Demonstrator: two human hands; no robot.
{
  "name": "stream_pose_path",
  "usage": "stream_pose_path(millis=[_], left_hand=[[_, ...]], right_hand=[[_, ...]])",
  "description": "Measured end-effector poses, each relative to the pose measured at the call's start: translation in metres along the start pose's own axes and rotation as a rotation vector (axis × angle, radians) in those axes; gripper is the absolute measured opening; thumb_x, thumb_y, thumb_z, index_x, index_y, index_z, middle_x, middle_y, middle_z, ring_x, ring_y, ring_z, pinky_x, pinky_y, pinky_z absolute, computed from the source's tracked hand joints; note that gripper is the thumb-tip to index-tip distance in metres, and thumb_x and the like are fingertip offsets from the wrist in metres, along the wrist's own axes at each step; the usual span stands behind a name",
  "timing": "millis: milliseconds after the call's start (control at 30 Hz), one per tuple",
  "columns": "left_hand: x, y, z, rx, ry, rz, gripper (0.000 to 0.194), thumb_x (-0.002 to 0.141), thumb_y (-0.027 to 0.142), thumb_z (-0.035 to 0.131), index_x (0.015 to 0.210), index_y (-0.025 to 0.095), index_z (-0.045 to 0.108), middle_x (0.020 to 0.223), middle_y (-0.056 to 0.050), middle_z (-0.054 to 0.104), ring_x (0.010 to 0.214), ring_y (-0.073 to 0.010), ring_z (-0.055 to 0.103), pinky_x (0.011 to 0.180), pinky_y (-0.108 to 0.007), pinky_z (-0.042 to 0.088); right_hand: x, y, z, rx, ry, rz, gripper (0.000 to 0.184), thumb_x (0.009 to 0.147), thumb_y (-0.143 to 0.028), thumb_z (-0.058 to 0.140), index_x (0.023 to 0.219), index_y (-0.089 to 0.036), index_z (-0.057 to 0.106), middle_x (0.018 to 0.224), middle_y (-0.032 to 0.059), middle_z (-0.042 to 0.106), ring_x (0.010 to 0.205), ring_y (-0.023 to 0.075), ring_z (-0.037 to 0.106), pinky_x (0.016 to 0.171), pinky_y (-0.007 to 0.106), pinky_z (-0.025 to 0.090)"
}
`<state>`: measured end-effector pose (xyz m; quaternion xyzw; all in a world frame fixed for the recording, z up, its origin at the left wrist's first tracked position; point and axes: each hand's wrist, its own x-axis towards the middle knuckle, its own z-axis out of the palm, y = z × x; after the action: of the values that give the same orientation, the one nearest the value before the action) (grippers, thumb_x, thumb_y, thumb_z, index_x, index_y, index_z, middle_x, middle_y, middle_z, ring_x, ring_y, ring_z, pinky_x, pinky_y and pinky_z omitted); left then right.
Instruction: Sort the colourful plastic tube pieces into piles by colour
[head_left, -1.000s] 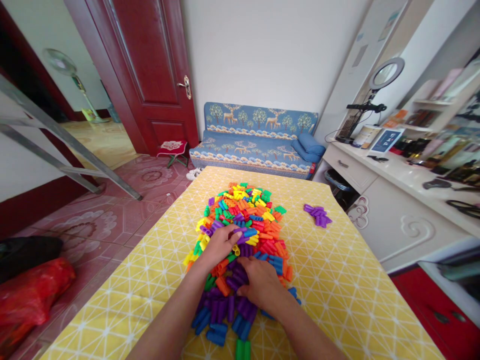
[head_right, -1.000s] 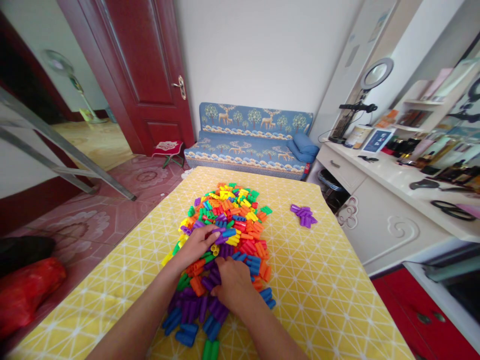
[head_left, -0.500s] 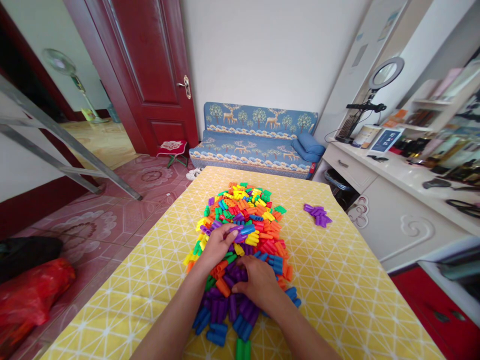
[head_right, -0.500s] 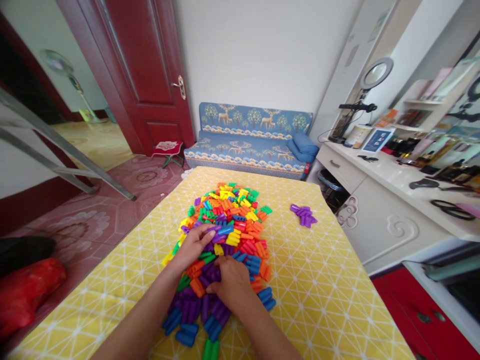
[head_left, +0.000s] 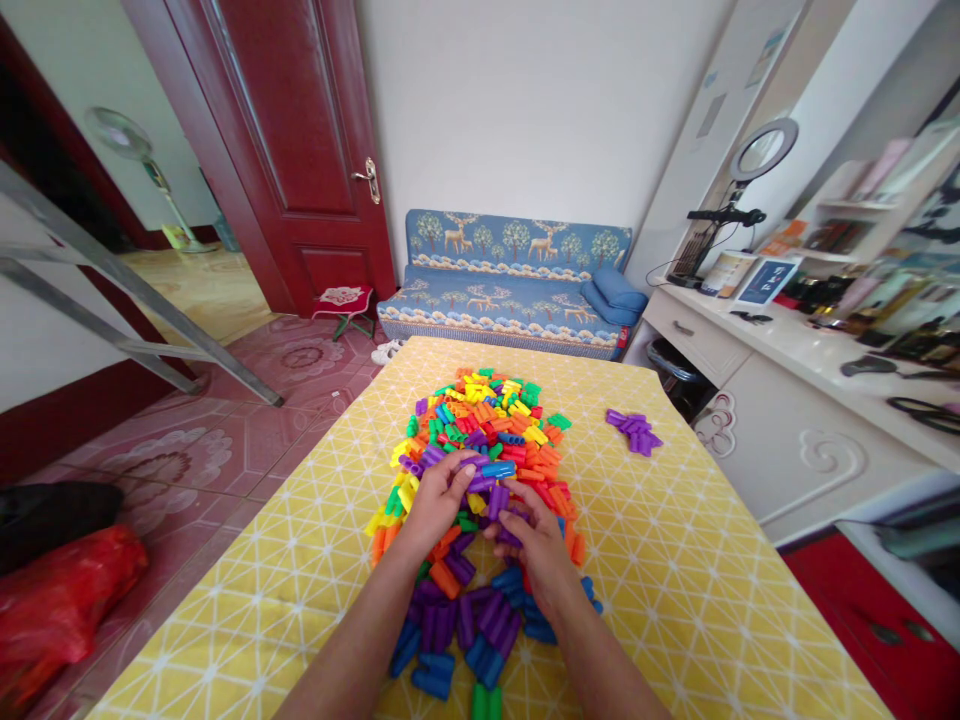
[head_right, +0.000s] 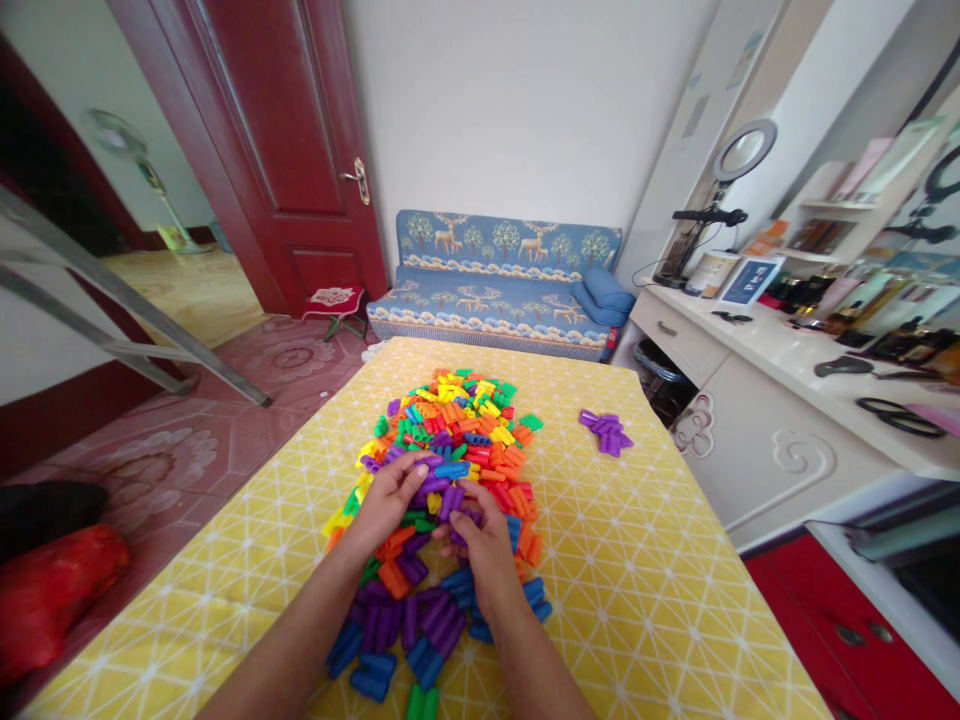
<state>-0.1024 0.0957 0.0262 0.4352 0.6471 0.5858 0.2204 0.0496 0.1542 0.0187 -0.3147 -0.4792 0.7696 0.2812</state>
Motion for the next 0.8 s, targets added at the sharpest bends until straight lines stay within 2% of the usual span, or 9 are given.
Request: stream_pose_path(millis=[100, 233, 367, 500, 633, 700, 800], left_hand=[[0.001, 0.001, 0.002, 0.017, 0.008, 0.019, 0.034, 0.089, 0.040, 0.049, 0.109, 0.017, 0.065, 0.106, -0.006, 0.071, 0.098, -0.0208, 0.064, 0.090, -0.033, 0.048], [0.001, 0.003, 0.001, 0.051, 0.005, 0.032, 0.033, 0.090, 0.038, 0.047, 0.107, 0.018, 0.067, 0.106, -0.006, 0.071, 0.097, -0.0204, 0.064, 0.090, -0.032, 0.048], [-0.001, 0.003, -0.001, 0.071, -0.041, 0.051, 0.033, 0.091, 0.037, 0.046, 0.106, 0.019, 0.068, 0.107, -0.005, 0.070, 0.097, -0.0197, 0.064, 0.090, -0.031, 0.048], [-0.004, 0.006, -0.001, 0.097, -0.106, 0.094, 0.031, 0.092, 0.035, 0.048, 0.110, 0.020, 0.067, 0.108, -0.005, 0.071, 0.097, -0.0195, 0.065, 0.090, -0.031, 0.048], [-0.007, 0.011, -0.001, 0.150, -0.180, 0.126, 0.029, 0.091, 0.032, 0.050, 0.110, 0.021, 0.068, 0.107, -0.005, 0.072, 0.097, -0.0200, 0.066, 0.089, -0.031, 0.050], [-0.006, 0.008, -0.003, 0.179, -0.136, 0.115, 0.028, 0.090, 0.032, 0.050, 0.107, 0.021, 0.068, 0.103, -0.005, 0.072, 0.096, -0.0206, 0.066, 0.089, -0.032, 0.050], [-0.003, 0.001, -0.007, 0.100, 0.069, 0.014, 0.032, 0.088, 0.038, 0.052, 0.107, 0.018, 0.067, 0.101, -0.007, 0.071, 0.090, -0.0221, 0.067, 0.080, -0.035, 0.055]], right_hand=[[0.000, -0.007, 0.003, 0.130, -0.003, 0.004, 0.054, 0.064, -0.029, 0.078, 0.114, -0.026, 0.057, 0.093, 0.0014, 0.068, 0.077, 0.0192, 0.070, 0.056, 0.026, 0.054], [0.000, -0.013, 0.008, 0.181, -0.011, -0.040, 0.065, 0.061, -0.031, 0.083, 0.120, -0.028, 0.055, 0.103, 0.0027, 0.067, 0.088, 0.0210, 0.070, 0.061, 0.026, 0.057], [0.001, -0.013, 0.012, 0.154, 0.016, -0.071, 0.066, 0.063, -0.038, 0.082, 0.121, -0.029, 0.054, 0.106, 0.0026, 0.066, 0.088, 0.0203, 0.070, 0.059, 0.025, 0.058], [0.002, -0.015, 0.014, 0.072, 0.017, -0.070, 0.060, 0.067, -0.044, 0.079, 0.118, -0.026, 0.054, 0.100, 0.0026, 0.066, 0.082, 0.0189, 0.069, 0.053, 0.024, 0.057], [0.003, -0.012, 0.013, 0.053, 0.007, -0.063, 0.054, 0.073, -0.047, 0.073, 0.116, -0.025, 0.052, 0.100, 0.0033, 0.067, 0.076, 0.0174, 0.069, 0.054, 0.026, 0.057], [0.004, -0.010, 0.012, 0.048, 0.021, -0.080, 0.053, 0.074, -0.047, 0.072, 0.117, -0.026, 0.050, 0.101, 0.0027, 0.067, 0.075, 0.0172, 0.069, 0.055, 0.027, 0.057], [0.006, -0.009, 0.008, -0.058, 0.071, -0.136, 0.049, 0.077, -0.046, 0.067, 0.118, -0.026, 0.049, 0.088, 0.0003, 0.067, 0.067, 0.0169, 0.067, 0.049, 0.025, 0.053]])
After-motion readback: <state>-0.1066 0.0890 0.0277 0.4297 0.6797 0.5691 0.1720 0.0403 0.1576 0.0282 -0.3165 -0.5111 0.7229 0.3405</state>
